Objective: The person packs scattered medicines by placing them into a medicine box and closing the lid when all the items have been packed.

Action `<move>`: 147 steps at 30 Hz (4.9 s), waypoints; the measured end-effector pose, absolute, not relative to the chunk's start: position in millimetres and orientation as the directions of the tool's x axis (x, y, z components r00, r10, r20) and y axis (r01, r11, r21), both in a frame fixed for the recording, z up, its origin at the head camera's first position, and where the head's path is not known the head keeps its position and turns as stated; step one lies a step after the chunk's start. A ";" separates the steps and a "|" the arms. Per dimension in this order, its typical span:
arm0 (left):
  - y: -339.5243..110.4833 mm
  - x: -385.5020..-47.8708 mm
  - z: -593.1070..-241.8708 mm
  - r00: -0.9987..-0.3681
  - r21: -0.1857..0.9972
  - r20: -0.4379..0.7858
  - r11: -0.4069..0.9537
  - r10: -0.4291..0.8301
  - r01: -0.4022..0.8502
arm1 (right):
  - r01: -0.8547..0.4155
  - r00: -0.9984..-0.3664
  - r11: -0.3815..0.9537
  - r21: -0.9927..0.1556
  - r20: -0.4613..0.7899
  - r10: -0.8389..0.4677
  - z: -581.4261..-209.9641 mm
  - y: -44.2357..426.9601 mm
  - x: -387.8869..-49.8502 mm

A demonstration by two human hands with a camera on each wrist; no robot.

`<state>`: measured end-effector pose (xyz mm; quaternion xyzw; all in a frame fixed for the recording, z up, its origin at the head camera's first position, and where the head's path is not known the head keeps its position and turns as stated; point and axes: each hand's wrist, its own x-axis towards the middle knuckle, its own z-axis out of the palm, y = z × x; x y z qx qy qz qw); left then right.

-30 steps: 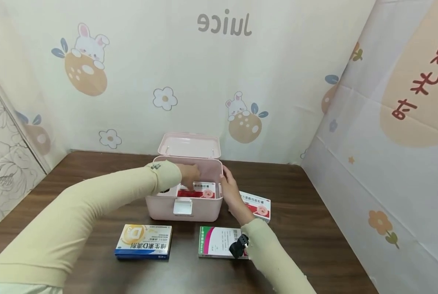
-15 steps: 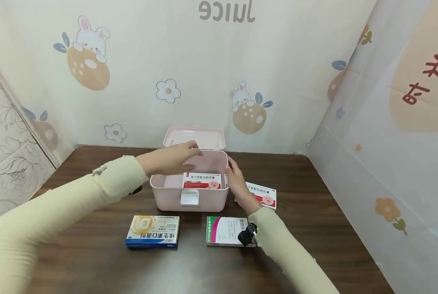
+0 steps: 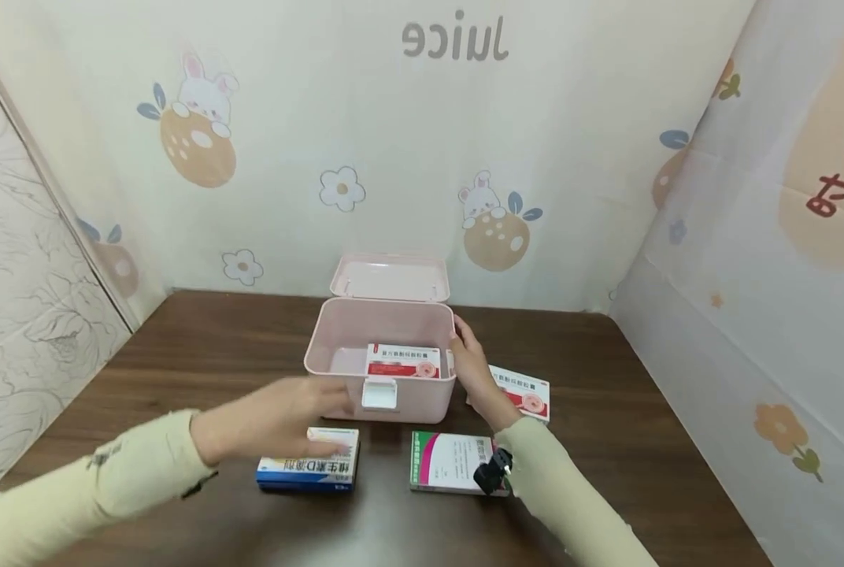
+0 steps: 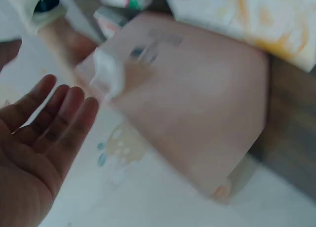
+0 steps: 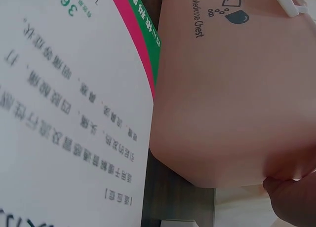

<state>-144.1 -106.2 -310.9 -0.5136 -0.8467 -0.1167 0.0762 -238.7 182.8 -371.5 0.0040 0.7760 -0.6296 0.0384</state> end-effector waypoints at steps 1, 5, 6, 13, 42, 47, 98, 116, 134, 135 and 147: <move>-107.5 -138.7 -320.1 -0.481 0.134 0.215 0.462 0.850 0.877 | 0.070 -0.996 0.215 -0.974 -0.080 -0.038 -374.2 184.8 -235.5; -115.6 -127.4 -352.1 -0.562 0.180 0.082 0.542 0.823 0.821 | 0.096 -0.994 0.239 -0.966 -0.107 -0.034 -380.4 189.0 -226.5; -118.2 -126.5 -358.4 -0.569 0.178 0.065 0.551 0.820 0.815 | 0.089 -0.994 0.236 -0.968 -0.100 -0.037 -380.9 188.9 -226.0; -134.4 -129.2 -381.0 -0.627 0.166 -0.032 0.623 0.778 0.764 | 0.060 -0.996 0.234 -0.970 -0.074 -0.051 -375.9 184.4 -230.2; -133.1 -133.3 -349.3 -0.613 0.117 -0.044 0.614 0.789 0.781 | 0.045 -0.997 0.175 -0.984 -0.054 -0.047 -374.7 183.0 -232.4; -126.1 -131.7 -313.0 -0.585 0.099 -0.043 0.586 0.810 0.804 | 0.044 -0.998 0.179 -0.983 -0.052 -0.040 -374.6 183.2 -231.6; -19.4 -276.3 -263.7 -0.697 0.136 -0.231 0.732 0.679 0.668 | 0.048 -0.999 0.153 -0.987 -0.051 -0.015 -375.1 172.6 -231.3; 3.1 -295.0 -301.9 -0.652 0.159 -0.283 0.705 0.703 0.691 | 0.039 -0.999 0.157 -0.987 -0.042 -0.014 -378.9 179.7 -227.2; 11.4 -307.6 -319.5 -0.619 0.039 -0.328 0.665 0.714 0.746 | 0.041 -0.999 0.188 -0.981 -0.043 -0.005 -373.6 179.2 -228.8; 11.7 -307.1 -319.5 -0.616 0.036 -0.331 0.662 0.715 0.748 | 0.043 -0.999 0.190 -0.981 -0.045 -0.004 -373.7 179.4 -228.7; 15.4 -306.9 -333.6 -0.614 -0.035 -0.348 0.644 0.709 0.764 | 0.045 -0.999 0.189 -0.981 -0.047 -0.006 -375.8 180.0 -228.4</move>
